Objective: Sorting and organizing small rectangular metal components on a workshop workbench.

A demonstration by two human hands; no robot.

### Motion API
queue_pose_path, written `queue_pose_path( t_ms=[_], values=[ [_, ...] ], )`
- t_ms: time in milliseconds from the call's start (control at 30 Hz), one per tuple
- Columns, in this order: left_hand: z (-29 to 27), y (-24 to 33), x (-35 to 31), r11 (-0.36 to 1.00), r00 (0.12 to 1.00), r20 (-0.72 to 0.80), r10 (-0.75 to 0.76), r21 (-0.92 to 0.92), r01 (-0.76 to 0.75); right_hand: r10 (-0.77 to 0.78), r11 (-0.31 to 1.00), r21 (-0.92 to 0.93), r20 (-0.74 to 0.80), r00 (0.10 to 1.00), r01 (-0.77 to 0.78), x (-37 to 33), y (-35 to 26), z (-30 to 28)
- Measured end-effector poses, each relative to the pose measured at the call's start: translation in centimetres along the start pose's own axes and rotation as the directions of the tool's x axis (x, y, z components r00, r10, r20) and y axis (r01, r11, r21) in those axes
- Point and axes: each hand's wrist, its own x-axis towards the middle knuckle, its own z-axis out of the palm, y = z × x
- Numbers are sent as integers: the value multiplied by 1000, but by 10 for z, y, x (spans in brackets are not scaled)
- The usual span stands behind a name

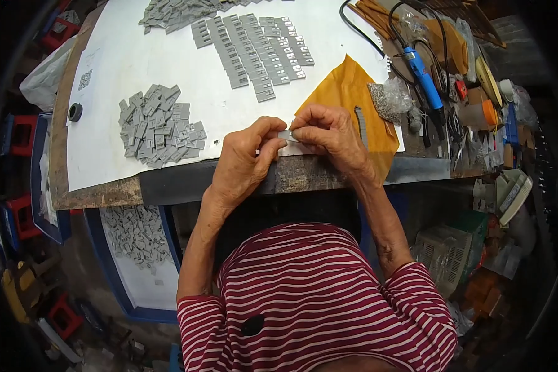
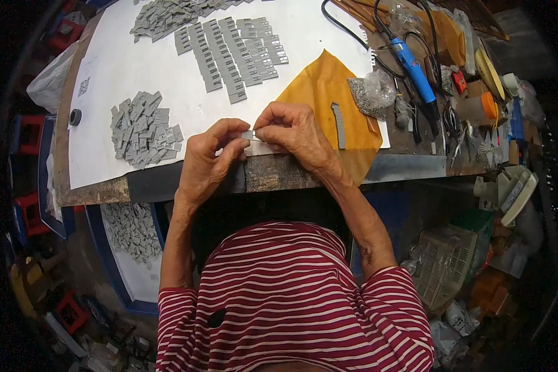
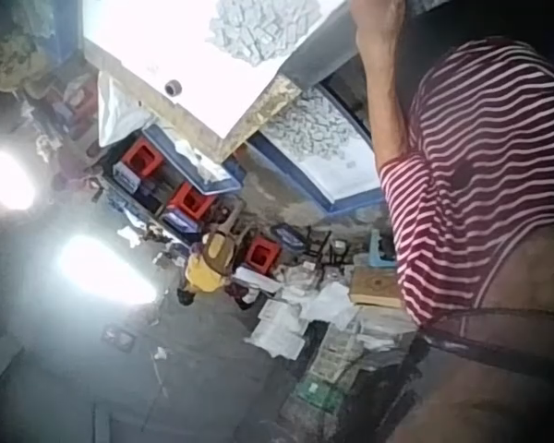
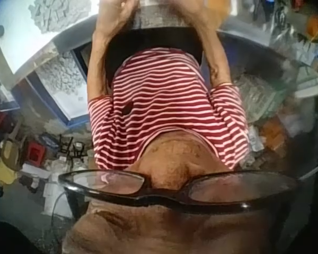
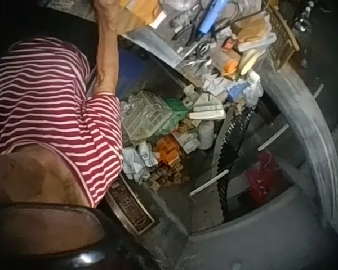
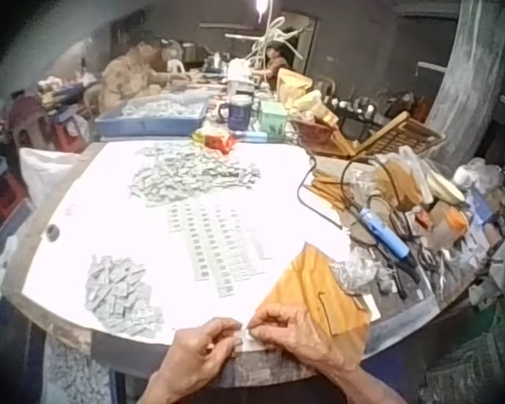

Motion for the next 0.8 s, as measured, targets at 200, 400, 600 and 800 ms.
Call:
queue_pose_path(
  t_ms=[200,400,600,800],
  values=[
    [-8,2,2,986,995,-58,80,149,-71,6,996,85,-14,1000,-5,9,1,5],
    [-20,1,11,972,980,-174,96,227,-55,-69,980,177,-109,992,87,17,6,11],
    [-37,-19,33,928,923,-342,178,371,-41,-84,991,84,-176,981,100,4,6,11],
    [-61,-32,63,877,866,-463,187,477,66,-87,994,60,-154,984,97,-8,8,7]
  ],
)
